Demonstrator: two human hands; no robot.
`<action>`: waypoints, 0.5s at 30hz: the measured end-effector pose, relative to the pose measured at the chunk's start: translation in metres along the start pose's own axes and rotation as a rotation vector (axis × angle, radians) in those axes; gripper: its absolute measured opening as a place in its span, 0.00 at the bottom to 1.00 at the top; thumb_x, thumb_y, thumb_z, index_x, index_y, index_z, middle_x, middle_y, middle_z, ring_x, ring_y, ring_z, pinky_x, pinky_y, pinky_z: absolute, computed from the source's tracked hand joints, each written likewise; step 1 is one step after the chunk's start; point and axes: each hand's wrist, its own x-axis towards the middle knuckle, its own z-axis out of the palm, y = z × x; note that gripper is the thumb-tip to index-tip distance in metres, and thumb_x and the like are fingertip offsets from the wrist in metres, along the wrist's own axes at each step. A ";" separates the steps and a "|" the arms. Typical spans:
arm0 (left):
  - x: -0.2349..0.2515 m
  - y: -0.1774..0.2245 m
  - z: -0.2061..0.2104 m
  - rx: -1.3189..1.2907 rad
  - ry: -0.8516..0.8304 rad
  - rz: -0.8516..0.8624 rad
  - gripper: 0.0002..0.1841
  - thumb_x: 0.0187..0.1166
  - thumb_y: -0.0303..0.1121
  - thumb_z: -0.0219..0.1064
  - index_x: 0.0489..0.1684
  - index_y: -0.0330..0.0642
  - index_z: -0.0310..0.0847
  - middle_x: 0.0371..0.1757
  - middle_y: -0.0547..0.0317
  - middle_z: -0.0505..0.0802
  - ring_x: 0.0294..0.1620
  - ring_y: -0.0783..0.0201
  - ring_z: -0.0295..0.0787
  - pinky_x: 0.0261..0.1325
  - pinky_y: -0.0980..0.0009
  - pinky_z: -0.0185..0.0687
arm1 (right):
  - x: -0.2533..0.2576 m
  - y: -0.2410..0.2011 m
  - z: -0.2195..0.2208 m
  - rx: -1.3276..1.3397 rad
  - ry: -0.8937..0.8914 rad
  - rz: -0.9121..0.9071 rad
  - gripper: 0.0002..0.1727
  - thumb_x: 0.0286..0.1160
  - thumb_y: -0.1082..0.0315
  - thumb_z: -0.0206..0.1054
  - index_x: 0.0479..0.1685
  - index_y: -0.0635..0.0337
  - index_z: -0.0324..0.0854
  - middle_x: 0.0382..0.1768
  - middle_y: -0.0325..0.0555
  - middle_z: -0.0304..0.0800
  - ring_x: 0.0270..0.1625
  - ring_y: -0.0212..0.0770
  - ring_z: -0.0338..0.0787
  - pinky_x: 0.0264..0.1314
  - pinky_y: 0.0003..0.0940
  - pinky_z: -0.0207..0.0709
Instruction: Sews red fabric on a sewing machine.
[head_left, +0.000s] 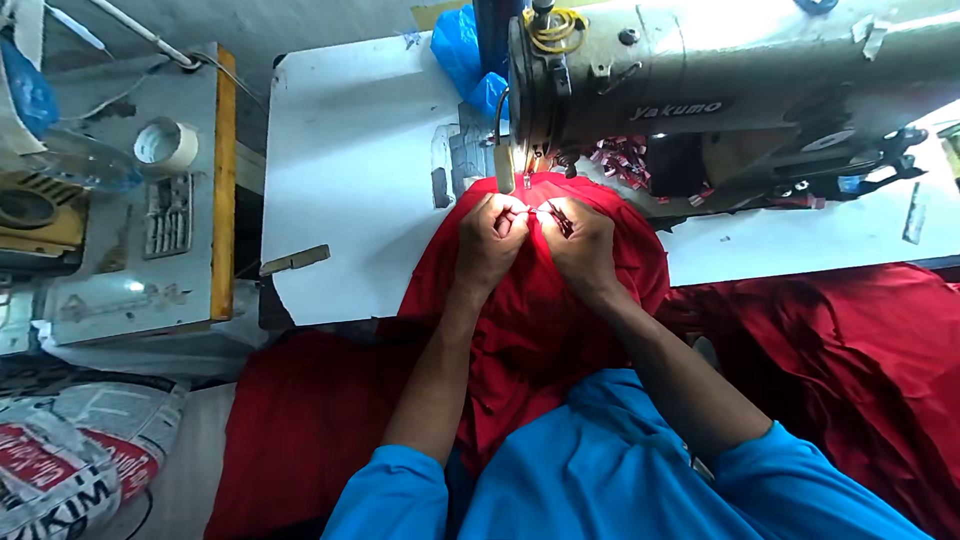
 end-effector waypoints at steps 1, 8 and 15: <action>0.000 0.001 0.000 0.003 -0.002 -0.007 0.02 0.76 0.27 0.70 0.39 0.42 0.85 0.36 0.58 0.86 0.30 0.69 0.79 0.32 0.75 0.77 | -0.002 0.000 -0.001 0.002 -0.005 -0.002 0.05 0.79 0.69 0.69 0.45 0.56 0.90 0.39 0.42 0.91 0.40 0.33 0.90 0.41 0.32 0.85; 0.000 0.002 -0.001 0.012 -0.008 -0.017 0.02 0.76 0.27 0.71 0.39 0.42 0.84 0.36 0.58 0.86 0.30 0.69 0.79 0.31 0.74 0.77 | -0.011 -0.002 -0.011 -0.007 -0.056 -0.050 0.05 0.79 0.69 0.69 0.47 0.58 0.89 0.38 0.45 0.88 0.37 0.37 0.87 0.37 0.34 0.83; 0.011 -0.005 0.004 -0.013 0.020 -0.026 0.02 0.74 0.28 0.72 0.39 0.42 0.88 0.37 0.62 0.89 0.31 0.74 0.81 0.33 0.78 0.78 | -0.003 0.001 -0.001 -0.017 -0.020 -0.023 0.06 0.79 0.69 0.68 0.46 0.56 0.91 0.40 0.41 0.91 0.40 0.33 0.90 0.41 0.32 0.85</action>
